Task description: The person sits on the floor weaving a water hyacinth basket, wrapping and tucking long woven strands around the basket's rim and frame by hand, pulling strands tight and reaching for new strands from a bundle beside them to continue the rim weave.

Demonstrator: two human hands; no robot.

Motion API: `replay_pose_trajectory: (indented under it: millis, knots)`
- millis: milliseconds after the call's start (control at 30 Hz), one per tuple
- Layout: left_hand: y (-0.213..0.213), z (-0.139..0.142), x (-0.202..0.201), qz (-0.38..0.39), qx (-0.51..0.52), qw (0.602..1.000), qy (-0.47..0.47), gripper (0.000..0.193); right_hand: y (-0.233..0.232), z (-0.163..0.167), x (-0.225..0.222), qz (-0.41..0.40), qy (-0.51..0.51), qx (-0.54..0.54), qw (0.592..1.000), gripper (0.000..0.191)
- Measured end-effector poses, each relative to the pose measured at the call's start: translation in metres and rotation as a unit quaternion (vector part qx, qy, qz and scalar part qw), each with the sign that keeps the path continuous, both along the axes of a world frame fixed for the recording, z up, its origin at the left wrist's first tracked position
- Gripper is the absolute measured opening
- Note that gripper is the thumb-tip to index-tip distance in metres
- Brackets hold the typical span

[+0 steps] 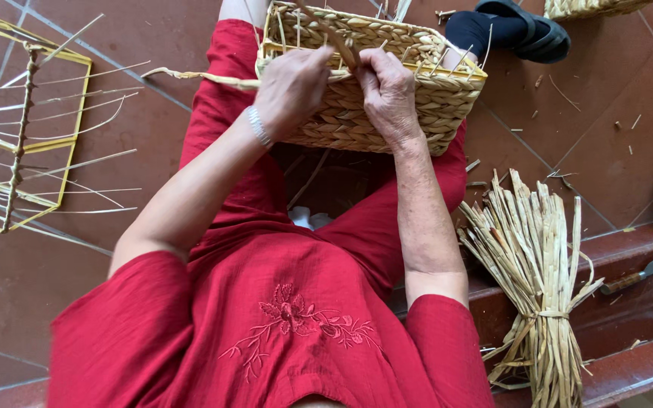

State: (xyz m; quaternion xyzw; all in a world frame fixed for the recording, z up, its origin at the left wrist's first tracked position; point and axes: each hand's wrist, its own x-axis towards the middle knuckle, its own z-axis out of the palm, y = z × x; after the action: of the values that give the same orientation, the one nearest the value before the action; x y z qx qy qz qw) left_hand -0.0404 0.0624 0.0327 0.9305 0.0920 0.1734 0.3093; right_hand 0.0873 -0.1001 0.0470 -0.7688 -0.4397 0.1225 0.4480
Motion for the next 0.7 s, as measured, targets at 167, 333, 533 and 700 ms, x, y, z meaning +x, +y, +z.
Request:
replay_pose_trajectory:
  millis: [167, 333, 533, 700]
  knots:
    - [-0.002, -0.02, 0.035, -0.009, -0.029, 0.995, 0.093, 0.008, 0.001, 0.002, -0.001, -0.003, -0.036, 0.014, 0.999, 0.015]
    - [-0.019, -0.034, -0.006, 0.002, -0.069, 0.988, -0.141, 0.013, 0.007, -0.001, -0.003, -0.003, -0.05, 0.042, 0.998, 0.013]
    - [-0.025, -0.029, -0.022, -0.045, 0.048, 0.991, -0.114, 0.028, 0.017, -0.006, -0.002, 0.008, -0.156, -0.022, 0.987, 0.015]
    - [0.022, -0.006, -0.039, 0.035, 0.16, 0.982, -0.09, 0.056, 0.013, 0.0, -0.002, 0.058, -0.214, -0.042, 0.974, 0.013]
